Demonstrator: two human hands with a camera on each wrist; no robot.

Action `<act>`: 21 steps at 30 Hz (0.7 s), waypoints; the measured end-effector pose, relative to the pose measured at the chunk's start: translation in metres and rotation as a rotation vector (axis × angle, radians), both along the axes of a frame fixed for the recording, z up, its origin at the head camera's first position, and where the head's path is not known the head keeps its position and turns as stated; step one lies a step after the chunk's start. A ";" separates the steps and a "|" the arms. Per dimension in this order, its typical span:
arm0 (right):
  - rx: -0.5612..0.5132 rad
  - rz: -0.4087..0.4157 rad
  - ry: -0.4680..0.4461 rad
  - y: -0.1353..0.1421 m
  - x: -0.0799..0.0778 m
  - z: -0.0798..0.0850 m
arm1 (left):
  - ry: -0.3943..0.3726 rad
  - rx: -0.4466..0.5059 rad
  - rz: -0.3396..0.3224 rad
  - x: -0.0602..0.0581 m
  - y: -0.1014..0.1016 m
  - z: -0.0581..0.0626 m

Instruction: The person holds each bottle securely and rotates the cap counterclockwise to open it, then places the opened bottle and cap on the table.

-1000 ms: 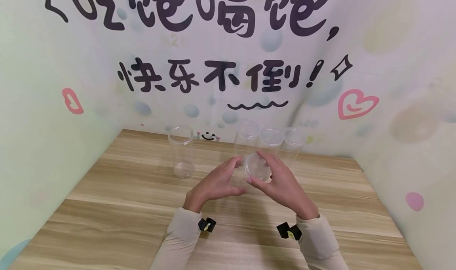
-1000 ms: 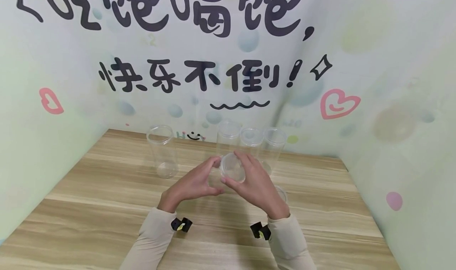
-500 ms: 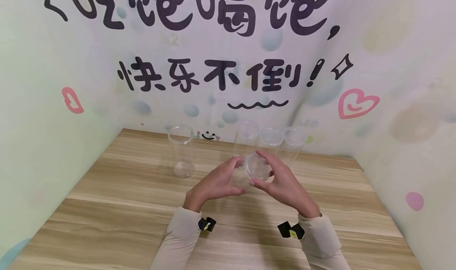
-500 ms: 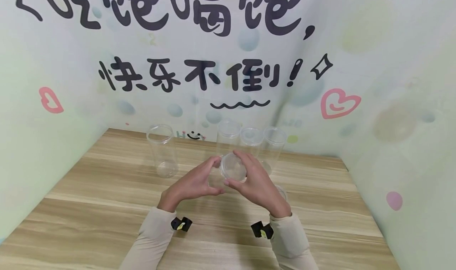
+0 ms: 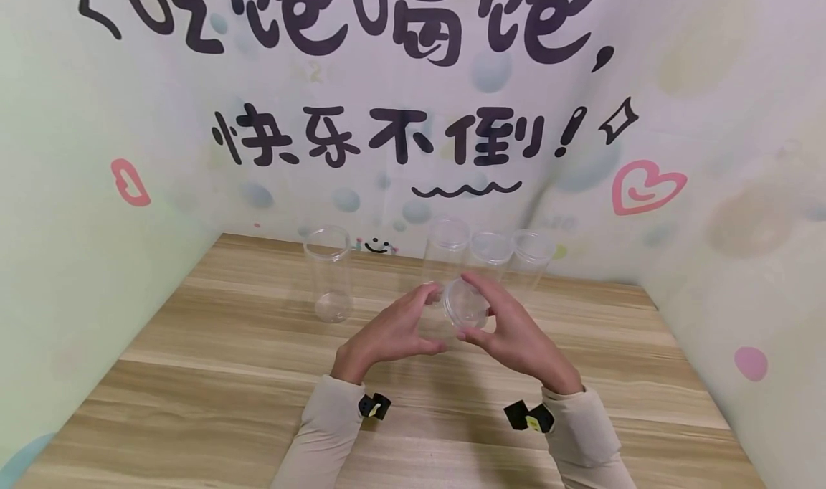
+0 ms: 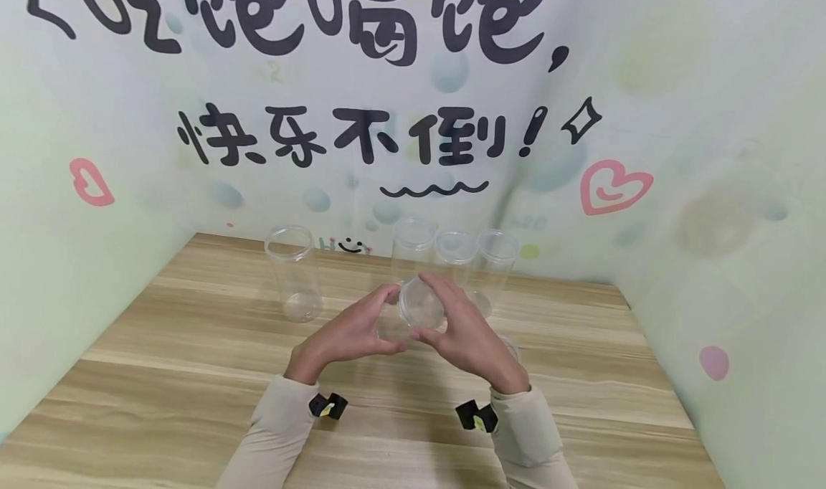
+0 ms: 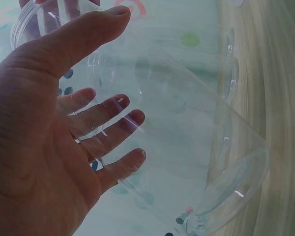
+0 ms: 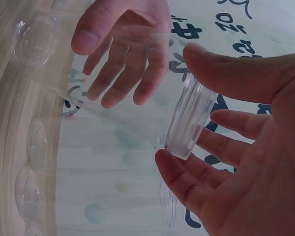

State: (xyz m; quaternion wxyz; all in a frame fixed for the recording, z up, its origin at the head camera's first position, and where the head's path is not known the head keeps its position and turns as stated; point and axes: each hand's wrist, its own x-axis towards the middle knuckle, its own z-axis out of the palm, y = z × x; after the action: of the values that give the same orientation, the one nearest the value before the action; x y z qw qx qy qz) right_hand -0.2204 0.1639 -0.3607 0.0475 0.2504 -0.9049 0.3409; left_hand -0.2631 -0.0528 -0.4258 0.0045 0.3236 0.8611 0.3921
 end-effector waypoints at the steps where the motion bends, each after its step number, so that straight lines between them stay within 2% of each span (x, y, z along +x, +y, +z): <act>1: 0.000 0.004 0.001 0.000 0.000 0.000 | 0.003 0.001 0.003 0.000 0.000 0.000; 7: 0.006 -0.014 0.012 0.000 0.000 -0.001 | 0.026 -0.002 0.017 0.000 0.000 0.000; 14: 0.044 -0.206 0.054 -0.004 0.001 -0.001 | 0.030 -0.023 0.029 0.001 0.001 0.000; 21: 0.108 -0.294 0.068 -0.013 0.002 -0.001 | 0.027 -0.052 0.038 0.002 0.001 0.002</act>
State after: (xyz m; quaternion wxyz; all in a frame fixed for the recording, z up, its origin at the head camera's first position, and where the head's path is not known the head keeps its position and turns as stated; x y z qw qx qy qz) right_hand -0.2181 0.1509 -0.3618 0.1142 0.1291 -0.9466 0.2724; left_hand -0.2608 -0.0521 -0.4236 -0.0062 0.3123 0.8770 0.3651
